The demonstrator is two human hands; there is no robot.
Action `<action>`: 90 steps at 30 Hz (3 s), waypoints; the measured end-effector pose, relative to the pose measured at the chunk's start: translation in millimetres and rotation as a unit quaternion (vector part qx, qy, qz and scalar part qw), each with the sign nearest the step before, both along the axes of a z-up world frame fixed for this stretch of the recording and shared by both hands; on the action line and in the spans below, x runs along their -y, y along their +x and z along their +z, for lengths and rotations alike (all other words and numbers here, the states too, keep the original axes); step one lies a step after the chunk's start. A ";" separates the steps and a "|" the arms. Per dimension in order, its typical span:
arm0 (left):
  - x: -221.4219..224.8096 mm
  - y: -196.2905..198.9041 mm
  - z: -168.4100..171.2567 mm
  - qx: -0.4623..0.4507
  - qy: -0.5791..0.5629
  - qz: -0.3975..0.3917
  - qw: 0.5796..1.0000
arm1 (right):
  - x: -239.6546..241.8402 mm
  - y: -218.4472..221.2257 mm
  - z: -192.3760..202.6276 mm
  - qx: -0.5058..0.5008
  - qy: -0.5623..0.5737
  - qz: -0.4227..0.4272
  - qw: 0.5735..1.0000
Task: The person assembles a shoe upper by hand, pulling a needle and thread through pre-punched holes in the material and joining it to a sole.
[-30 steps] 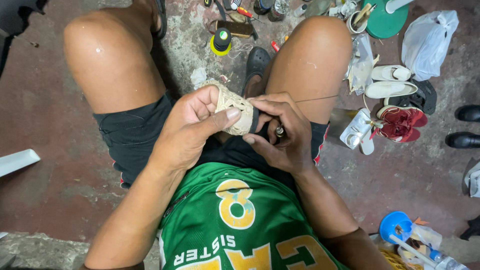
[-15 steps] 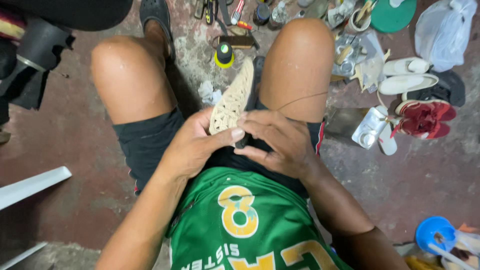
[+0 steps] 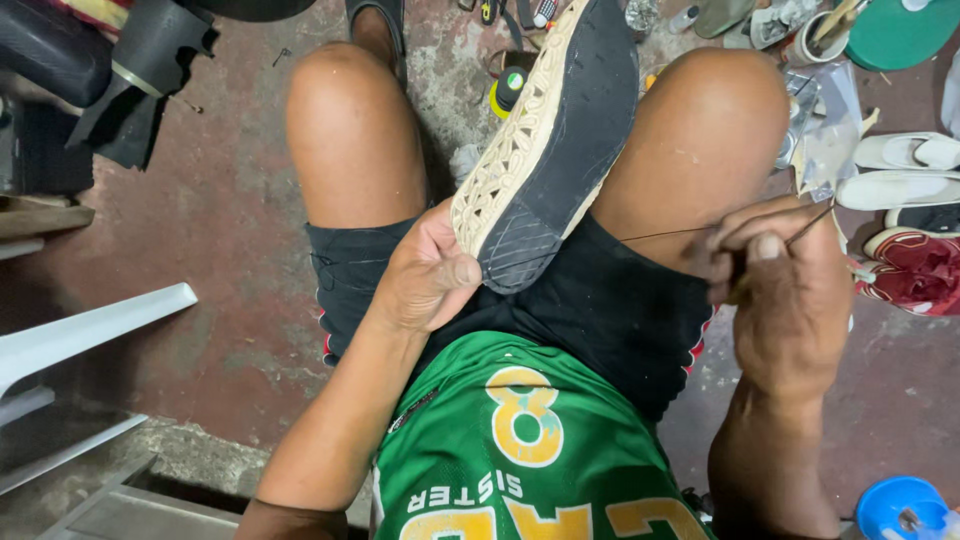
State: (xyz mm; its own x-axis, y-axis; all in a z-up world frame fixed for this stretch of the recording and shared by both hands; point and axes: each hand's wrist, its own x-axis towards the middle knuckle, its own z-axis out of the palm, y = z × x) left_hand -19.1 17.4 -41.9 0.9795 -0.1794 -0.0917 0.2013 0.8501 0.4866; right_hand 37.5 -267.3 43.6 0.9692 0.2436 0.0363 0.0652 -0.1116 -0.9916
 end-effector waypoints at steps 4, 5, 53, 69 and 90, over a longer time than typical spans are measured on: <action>-0.2 1.1 0.0 -0.009 0.012 0.017 1.000 | -24.1 -15.9 8.5 -0.074 -0.059 0.003 0.995; 0.1 3.1 0.0 -0.005 0.016 0.021 1.000 | -29.4 -15.6 11.3 -0.073 -0.048 0.049 0.995; -0.8 -2.9 36.0 -0.007 0.413 0.088 0.906 | -69.4 42.0 -2.1 0.042 -0.166 0.271 0.947; -13.8 17.2 55.8 0.001 0.588 0.036 0.808 | -76.2 77.3 -20.8 0.081 -0.151 0.356 0.918; -6.5 19.5 42.7 -0.014 0.545 -0.025 0.838 | -58.4 86.9 -16.0 0.139 -0.232 0.398 0.877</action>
State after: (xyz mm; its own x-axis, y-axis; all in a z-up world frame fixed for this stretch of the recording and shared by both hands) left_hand 0.3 24.0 0.8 0.9677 -0.0151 -0.2518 0.2488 -0.1061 0.9627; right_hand 124.4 -208.9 27.6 0.4552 0.8896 -0.0373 0.5380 -0.3082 -0.7845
